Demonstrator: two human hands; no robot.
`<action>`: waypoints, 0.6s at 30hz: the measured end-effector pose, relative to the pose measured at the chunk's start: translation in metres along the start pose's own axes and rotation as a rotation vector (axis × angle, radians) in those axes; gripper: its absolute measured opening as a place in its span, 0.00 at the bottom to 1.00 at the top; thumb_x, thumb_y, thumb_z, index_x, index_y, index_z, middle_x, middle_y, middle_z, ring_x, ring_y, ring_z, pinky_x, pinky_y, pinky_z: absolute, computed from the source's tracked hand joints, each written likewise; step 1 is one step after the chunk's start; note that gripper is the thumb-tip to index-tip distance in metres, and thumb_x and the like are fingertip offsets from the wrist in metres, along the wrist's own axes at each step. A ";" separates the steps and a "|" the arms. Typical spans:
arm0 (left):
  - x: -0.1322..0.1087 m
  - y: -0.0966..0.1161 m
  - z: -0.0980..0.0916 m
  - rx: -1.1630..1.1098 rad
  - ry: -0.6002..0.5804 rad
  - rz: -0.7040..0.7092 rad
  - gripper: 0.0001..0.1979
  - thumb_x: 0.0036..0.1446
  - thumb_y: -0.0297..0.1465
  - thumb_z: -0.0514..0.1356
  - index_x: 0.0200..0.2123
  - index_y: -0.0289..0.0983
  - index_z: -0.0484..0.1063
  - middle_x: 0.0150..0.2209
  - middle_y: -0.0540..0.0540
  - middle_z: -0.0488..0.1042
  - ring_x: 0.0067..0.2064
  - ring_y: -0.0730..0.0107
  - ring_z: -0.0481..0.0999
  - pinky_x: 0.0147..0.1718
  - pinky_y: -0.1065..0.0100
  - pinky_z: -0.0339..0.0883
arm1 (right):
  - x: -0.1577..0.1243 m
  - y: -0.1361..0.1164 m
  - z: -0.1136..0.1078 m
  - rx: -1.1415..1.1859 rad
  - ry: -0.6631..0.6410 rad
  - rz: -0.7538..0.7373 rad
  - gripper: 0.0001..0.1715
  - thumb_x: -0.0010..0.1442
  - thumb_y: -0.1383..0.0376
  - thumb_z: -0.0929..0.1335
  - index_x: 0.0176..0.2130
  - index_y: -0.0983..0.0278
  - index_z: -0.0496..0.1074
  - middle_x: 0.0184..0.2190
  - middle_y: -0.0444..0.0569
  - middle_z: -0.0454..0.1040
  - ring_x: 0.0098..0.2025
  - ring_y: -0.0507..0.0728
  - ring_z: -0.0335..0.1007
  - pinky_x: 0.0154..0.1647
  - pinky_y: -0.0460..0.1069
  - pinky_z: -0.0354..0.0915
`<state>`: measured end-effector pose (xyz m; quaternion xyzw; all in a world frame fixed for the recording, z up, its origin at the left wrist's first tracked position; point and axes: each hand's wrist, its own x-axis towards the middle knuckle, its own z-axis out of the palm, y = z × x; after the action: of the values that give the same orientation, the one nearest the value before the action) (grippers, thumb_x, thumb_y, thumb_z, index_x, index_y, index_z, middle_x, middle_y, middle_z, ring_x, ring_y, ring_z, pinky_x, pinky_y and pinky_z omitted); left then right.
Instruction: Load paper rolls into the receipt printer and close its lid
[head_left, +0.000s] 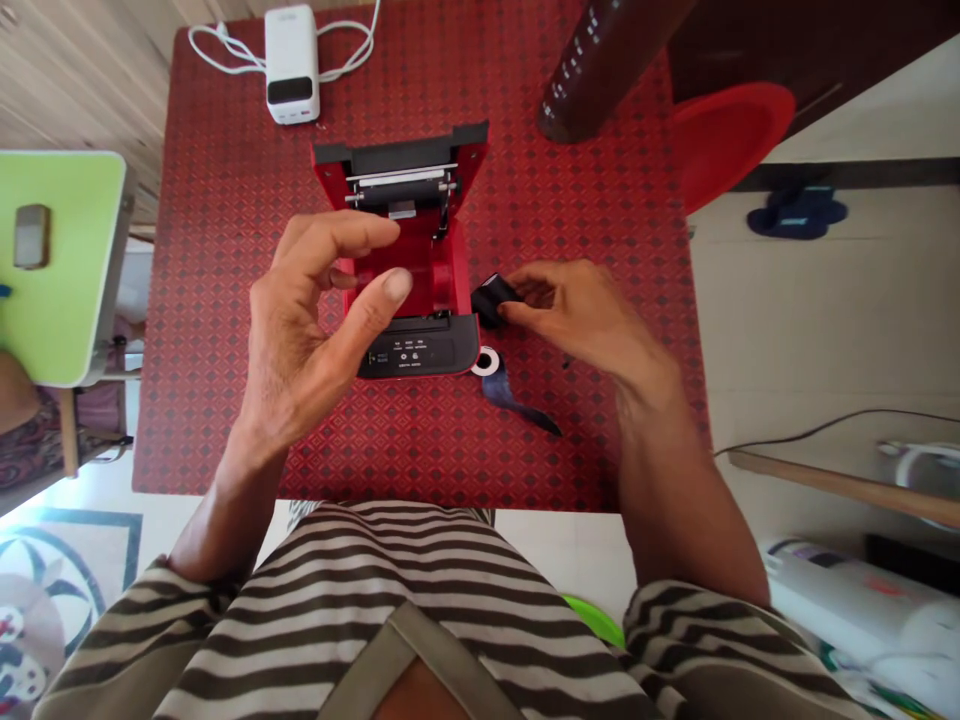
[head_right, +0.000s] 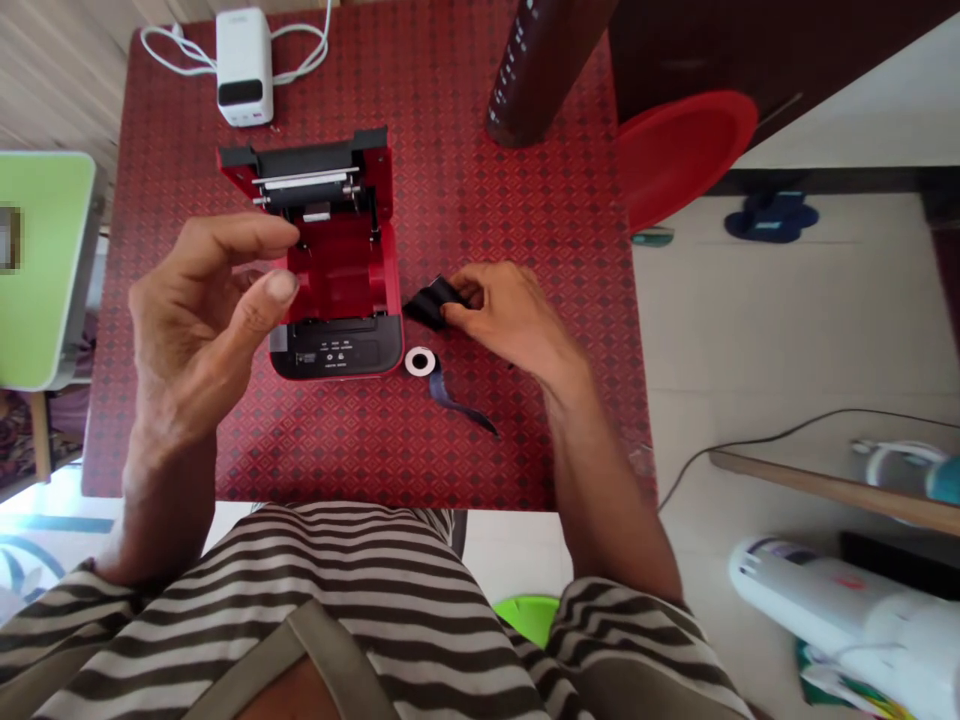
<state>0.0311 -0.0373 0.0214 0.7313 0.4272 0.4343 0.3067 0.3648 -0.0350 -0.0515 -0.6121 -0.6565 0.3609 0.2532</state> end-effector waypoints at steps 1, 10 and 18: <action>-0.002 0.000 0.000 -0.003 0.004 -0.001 0.27 0.79 0.69 0.72 0.66 0.61 0.90 0.62 0.50 0.91 0.65 0.46 0.88 0.64 0.39 0.88 | 0.002 0.002 0.002 -0.047 0.008 -0.028 0.06 0.64 0.61 0.80 0.42 0.51 0.92 0.39 0.46 0.92 0.40 0.65 0.84 0.46 0.62 0.79; -0.011 -0.014 -0.002 -0.005 -0.002 0.023 0.18 0.79 0.57 0.75 0.66 0.64 0.90 0.64 0.49 0.91 0.64 0.41 0.90 0.56 0.33 0.89 | -0.003 0.021 0.006 -0.131 0.057 -0.158 0.11 0.73 0.58 0.79 0.52 0.50 0.93 0.47 0.52 0.91 0.48 0.69 0.85 0.56 0.67 0.84; -0.013 -0.016 -0.001 -0.034 0.009 0.015 0.22 0.73 0.63 0.78 0.63 0.65 0.93 0.62 0.49 0.92 0.61 0.39 0.91 0.53 0.29 0.90 | -0.008 0.017 0.007 -0.082 0.127 -0.119 0.17 0.70 0.56 0.84 0.57 0.52 0.93 0.54 0.53 0.94 0.54 0.72 0.90 0.63 0.71 0.86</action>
<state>0.0210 -0.0421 0.0041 0.7273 0.4155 0.4470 0.3139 0.3709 -0.0444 -0.0686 -0.6034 -0.6886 0.2784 0.2900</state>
